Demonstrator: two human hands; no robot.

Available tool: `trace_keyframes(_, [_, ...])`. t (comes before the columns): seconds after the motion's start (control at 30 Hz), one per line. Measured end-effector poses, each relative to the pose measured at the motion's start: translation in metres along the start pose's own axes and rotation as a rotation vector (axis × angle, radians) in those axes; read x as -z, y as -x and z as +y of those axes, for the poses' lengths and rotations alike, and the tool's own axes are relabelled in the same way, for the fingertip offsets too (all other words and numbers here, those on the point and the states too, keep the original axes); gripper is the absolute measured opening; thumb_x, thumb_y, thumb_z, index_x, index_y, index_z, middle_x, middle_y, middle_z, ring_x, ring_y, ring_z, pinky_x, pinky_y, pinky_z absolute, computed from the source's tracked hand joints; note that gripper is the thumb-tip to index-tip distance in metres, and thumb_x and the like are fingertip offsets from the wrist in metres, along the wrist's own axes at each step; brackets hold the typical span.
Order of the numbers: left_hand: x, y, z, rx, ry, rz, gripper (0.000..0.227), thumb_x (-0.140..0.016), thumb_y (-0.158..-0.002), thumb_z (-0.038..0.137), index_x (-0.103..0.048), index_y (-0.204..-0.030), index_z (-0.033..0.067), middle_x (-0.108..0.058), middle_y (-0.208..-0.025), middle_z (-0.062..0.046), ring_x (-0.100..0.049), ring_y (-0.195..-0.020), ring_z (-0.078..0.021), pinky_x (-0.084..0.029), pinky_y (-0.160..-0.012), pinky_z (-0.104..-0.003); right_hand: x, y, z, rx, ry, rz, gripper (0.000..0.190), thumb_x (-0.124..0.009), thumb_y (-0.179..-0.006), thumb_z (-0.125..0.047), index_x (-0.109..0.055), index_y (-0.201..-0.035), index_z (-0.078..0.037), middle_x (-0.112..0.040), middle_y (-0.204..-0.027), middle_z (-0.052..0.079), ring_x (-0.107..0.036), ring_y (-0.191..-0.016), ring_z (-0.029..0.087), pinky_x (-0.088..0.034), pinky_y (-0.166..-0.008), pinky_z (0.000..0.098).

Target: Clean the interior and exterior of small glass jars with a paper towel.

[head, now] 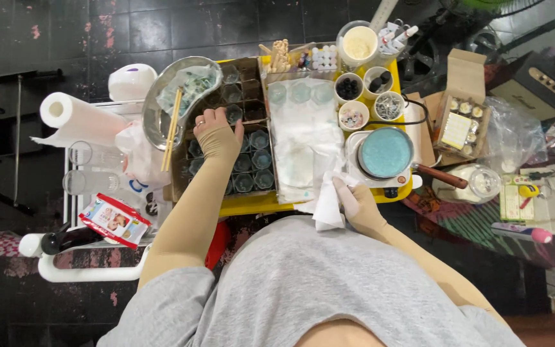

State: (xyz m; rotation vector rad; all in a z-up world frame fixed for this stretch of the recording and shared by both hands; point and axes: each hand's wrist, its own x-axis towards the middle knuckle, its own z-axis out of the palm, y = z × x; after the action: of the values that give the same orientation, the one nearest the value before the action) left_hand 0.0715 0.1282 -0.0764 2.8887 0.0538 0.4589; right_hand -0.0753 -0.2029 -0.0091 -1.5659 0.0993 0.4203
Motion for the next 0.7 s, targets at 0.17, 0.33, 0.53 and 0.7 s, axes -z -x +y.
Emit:
trace_keyframes(0.17, [-0.009,-0.025,-0.003,0.084,-0.133,-0.214,0.049,-0.079,-0.084,0.047,-0.067,-0.108,0.0061,-0.06,-0.108,-0.014,-0.055,-0.107,-0.037,-0.046,-0.085,-0.05,-0.006,-0.007,0.009,-0.007,0.062,0.01,0.037,-0.053,-0.106,-0.026,-0.071,-0.093,0.003,-0.067,-0.072,0.001,-0.056,-0.066,0.007,-0.043,-0.058,0.0274])
trace_keyframes(0.33, [-0.008,-0.058,0.008,0.226,-0.234,-0.488,0.061,-0.081,-0.08,0.054,-0.067,-0.114,0.0058,-0.061,-0.118,-0.013,-0.053,-0.117,-0.0347,-0.046,-0.091,-0.048,-0.016,-0.002,-0.017,0.008,0.007,0.011,0.034,-0.052,-0.102,-0.027,-0.07,-0.093,0.0,-0.068,-0.071,-0.002,-0.057,-0.066,0.005,-0.045,-0.059,0.0261])
trace_keyframes(0.53, [-0.002,-0.083,0.019,0.328,-0.263,-0.746,0.071,-0.085,-0.076,0.058,-0.069,-0.124,0.0083,-0.064,-0.126,-0.009,-0.054,-0.126,-0.0309,-0.046,-0.099,-0.045,-0.007,0.0,0.008,-0.025,0.015,0.071,0.043,-0.053,-0.106,-0.027,-0.066,-0.077,0.002,-0.059,-0.064,-0.003,-0.048,-0.061,0.006,-0.036,-0.053,0.0278])
trace_keyframes(0.7, [-0.028,-0.09,0.016,0.358,-0.329,-0.775,0.064,-0.088,-0.075,0.05,-0.07,-0.124,0.013,-0.065,-0.127,-0.008,-0.054,-0.127,-0.0302,-0.045,-0.1,-0.045,-0.001,0.002,0.018,-0.059,0.056,0.142,0.05,-0.055,-0.105,-0.03,-0.064,-0.068,0.003,-0.054,-0.059,-0.002,-0.044,-0.057,0.005,-0.033,-0.052,0.0282])
